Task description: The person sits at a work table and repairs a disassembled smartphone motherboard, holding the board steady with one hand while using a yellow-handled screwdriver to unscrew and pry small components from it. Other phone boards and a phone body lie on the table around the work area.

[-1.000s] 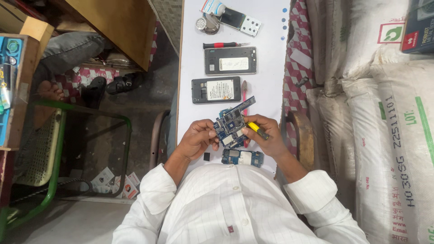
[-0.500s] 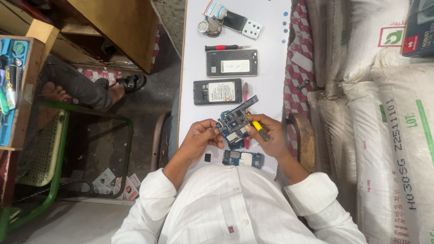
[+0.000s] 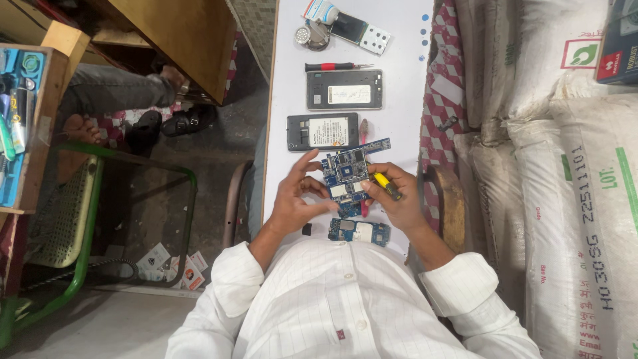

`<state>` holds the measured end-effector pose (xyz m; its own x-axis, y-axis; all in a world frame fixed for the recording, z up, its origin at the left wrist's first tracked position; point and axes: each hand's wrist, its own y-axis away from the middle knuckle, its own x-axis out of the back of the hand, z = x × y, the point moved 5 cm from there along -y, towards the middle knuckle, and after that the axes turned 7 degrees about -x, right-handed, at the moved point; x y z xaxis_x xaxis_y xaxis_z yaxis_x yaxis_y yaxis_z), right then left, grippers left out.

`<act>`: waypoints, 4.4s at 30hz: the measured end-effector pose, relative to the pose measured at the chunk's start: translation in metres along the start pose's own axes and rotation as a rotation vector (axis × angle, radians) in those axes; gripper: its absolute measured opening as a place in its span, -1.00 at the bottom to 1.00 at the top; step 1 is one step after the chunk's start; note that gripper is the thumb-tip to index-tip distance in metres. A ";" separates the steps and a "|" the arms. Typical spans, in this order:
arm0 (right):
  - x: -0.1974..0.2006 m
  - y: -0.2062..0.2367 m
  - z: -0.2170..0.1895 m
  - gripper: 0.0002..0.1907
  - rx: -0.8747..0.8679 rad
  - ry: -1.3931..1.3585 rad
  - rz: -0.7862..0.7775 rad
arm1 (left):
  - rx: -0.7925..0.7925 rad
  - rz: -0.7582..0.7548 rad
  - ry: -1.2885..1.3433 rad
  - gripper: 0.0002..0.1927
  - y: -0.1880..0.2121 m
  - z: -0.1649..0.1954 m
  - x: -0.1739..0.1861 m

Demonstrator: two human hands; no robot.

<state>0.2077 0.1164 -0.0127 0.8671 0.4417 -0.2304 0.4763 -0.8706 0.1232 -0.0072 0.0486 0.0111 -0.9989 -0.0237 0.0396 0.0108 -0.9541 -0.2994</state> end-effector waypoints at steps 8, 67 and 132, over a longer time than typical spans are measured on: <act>0.002 0.001 0.001 -0.72 -0.047 -0.057 -0.011 | 0.036 -0.094 -0.250 0.28 -0.006 0.001 -0.009; 0.005 0.019 -0.026 -0.69 -0.132 -0.299 -0.069 | -0.107 -0.052 -0.217 0.05 0.007 0.007 -0.008; -0.009 0.040 -0.074 -0.84 0.413 0.481 -0.050 | -0.174 -0.168 -0.323 0.03 0.010 0.023 -0.018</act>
<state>0.2295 0.0940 0.0655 0.8597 0.4484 0.2445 0.5054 -0.8157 -0.2814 0.0122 0.0327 0.0291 -0.9204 0.0094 0.3909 -0.1872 -0.8883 -0.4194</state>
